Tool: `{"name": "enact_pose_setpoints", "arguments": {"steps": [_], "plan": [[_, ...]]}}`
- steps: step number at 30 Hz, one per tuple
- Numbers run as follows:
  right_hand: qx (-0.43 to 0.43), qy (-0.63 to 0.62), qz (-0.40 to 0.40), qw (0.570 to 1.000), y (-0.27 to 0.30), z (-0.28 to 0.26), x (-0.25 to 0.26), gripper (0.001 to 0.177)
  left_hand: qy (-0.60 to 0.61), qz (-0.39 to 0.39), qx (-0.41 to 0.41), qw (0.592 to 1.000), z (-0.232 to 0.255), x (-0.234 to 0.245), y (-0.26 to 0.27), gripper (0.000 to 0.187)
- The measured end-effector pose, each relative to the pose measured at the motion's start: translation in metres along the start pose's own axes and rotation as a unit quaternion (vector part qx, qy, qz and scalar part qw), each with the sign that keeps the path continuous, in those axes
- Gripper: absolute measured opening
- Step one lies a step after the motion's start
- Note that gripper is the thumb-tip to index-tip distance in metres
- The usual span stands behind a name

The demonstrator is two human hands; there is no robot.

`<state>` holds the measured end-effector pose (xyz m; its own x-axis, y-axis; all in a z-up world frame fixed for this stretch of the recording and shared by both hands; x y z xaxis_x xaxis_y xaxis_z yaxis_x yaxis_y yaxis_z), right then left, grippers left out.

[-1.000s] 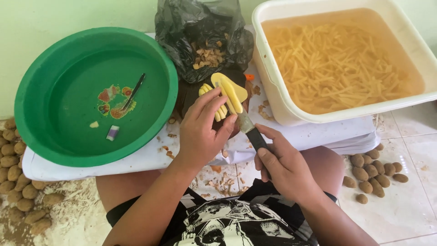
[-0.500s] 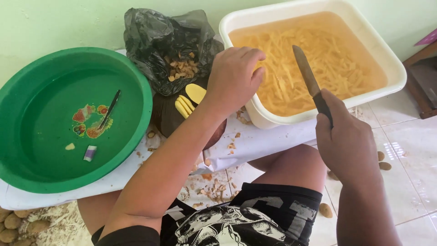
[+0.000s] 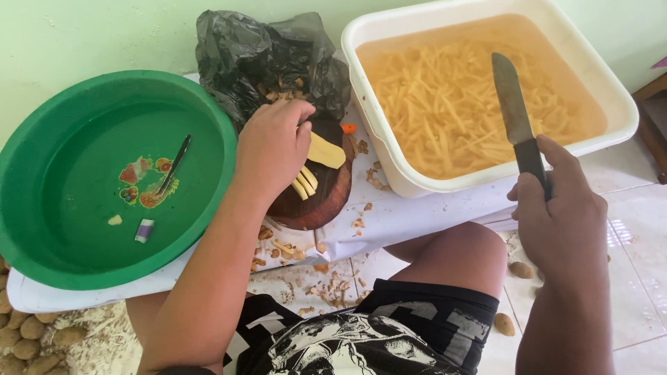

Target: Slicing peeled potatoes into thin strips for fries using a knife and placing them in a container of water.

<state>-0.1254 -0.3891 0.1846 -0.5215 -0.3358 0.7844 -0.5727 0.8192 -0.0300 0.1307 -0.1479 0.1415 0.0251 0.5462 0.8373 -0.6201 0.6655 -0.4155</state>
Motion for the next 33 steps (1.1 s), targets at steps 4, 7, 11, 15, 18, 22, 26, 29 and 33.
{"name": "enact_pose_setpoints", "arguments": {"steps": [4, 7, 11, 15, 18, 22, 26, 29, 33], "plan": [[0.013, 0.001, 0.0, 1.0, 0.0, -0.001, -0.001, 0.06, -0.034, -0.038, 0.011, 0.999, -0.011, 0.003, 0.019, 0.031], [0.041, -0.001, 0.012, 0.999, 0.005, -0.003, 0.001, 0.058, -0.039, -0.068, 0.038, 0.996, -0.019, 0.003, 0.033, 0.03], [0.066, -0.017, 0.017, 0.998, 0.014, -0.01, 0.0, 0.057, -0.029, -0.103, 0.079, 0.991, -0.024, 0.006, 0.044, 0.038], [0.106, -0.008, 0.009, 0.994, 0.026, -0.013, -0.007, 0.053, -0.034, -0.122, 0.034, 0.991, -0.009, -0.001, 0.059, 0.024], [0.135, -0.024, 0.003, 0.99, 0.034, -0.015, -0.011, 0.051, -0.046, -0.089, -0.02, 0.995, -0.006, -0.01, 0.076, 0.037], [0.161, -0.027, -0.002, 0.987, 0.044, -0.019, -0.021, 0.05, -0.089, -0.042, -0.091, 0.991, 0.008, -0.006, 0.091, 0.023], [0.175, 0.005, -0.05, 0.983, 0.051, -0.024, -0.038, 0.054, -0.124, 0.017, -0.113, 0.986, 0.01, -0.007, 0.103, 0.023], [0.162, 0.003, -0.097, 0.982, 0.055, -0.024, -0.056, 0.056, -0.139, 0.019, -0.1, 0.985, 0.009, -0.01, 0.108, 0.027], [0.146, 0.024, -0.151, 0.977, 0.06, -0.026, -0.073, 0.058, -0.137, 0.043, -0.123, 0.982, 0.015, -0.01, 0.105, 0.035]]}}
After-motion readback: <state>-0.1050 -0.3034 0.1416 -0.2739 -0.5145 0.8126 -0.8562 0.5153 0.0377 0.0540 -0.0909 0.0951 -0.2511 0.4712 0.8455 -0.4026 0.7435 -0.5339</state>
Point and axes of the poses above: each hand's wrist, its own y-axis away from the middle knuckle, its own x-axis out of the back of the hand, z = x × y, the point moved 9 cm from there along -y, towards the middle knuckle, and after that the axes turned 7 degrees about -x, right-handed, at the moved point
